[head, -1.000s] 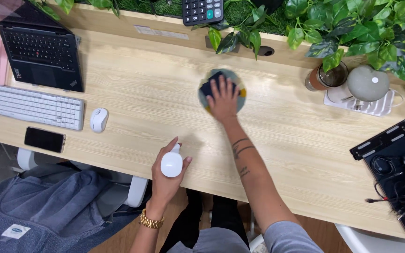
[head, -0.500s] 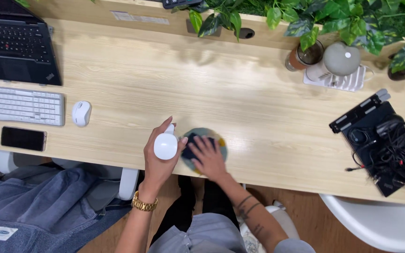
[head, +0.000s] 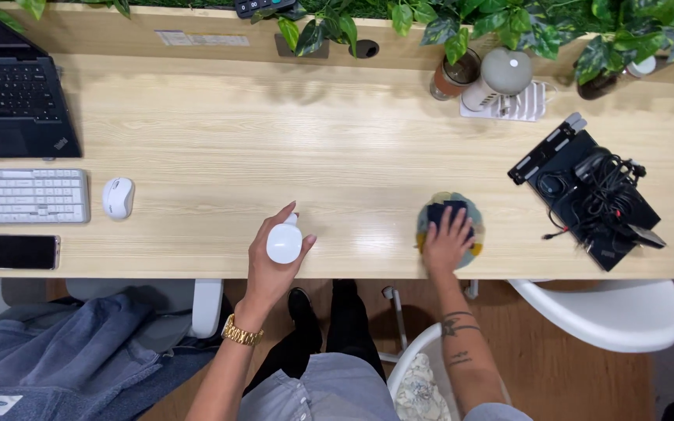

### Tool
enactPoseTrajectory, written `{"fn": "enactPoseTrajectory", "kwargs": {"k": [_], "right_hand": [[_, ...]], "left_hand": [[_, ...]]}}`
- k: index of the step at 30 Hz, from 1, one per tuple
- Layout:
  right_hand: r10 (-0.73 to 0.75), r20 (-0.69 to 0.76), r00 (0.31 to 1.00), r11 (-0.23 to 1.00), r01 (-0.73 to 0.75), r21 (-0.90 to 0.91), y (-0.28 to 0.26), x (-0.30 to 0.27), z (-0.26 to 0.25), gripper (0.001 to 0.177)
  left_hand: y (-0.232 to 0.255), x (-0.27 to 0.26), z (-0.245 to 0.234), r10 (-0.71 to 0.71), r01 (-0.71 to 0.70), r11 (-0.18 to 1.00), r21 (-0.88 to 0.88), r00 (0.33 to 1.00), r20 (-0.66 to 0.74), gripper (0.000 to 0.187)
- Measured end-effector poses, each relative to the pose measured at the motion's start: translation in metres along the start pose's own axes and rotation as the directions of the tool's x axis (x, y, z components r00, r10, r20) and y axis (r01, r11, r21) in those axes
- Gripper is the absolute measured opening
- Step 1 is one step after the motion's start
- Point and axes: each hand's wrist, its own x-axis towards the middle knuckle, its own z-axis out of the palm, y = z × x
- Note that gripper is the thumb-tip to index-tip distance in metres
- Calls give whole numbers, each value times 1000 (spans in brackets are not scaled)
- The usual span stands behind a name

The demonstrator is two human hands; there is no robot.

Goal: Organize office desk by arranging a laptop, mouse, laptop stand, and cleaning the surface.

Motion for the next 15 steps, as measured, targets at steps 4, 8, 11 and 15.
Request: {"fn": "enactPoseTrajectory", "kwargs": {"k": [4,8,11,15], "right_hand": [[-208,-126,970,970,188,-155,-71,-48,46,70],[-466,-2,885,884,465,-38,-171,-132,48,66],[-579,31,815,814,575,83,-198,-184,41,61],[-633,13,774,740,600,304,-187,-211,22,56]], "left_hand": [[-3,-15,-1,16,-16,1000,0,1000,26,62],[-13,-27,-6,66,-66,997,-29,997,26,61],[-8,-34,-13,86,-85,996,-34,996,35,60],[-8,-44,-19,121,-120,992,-25,992,41,60]]}}
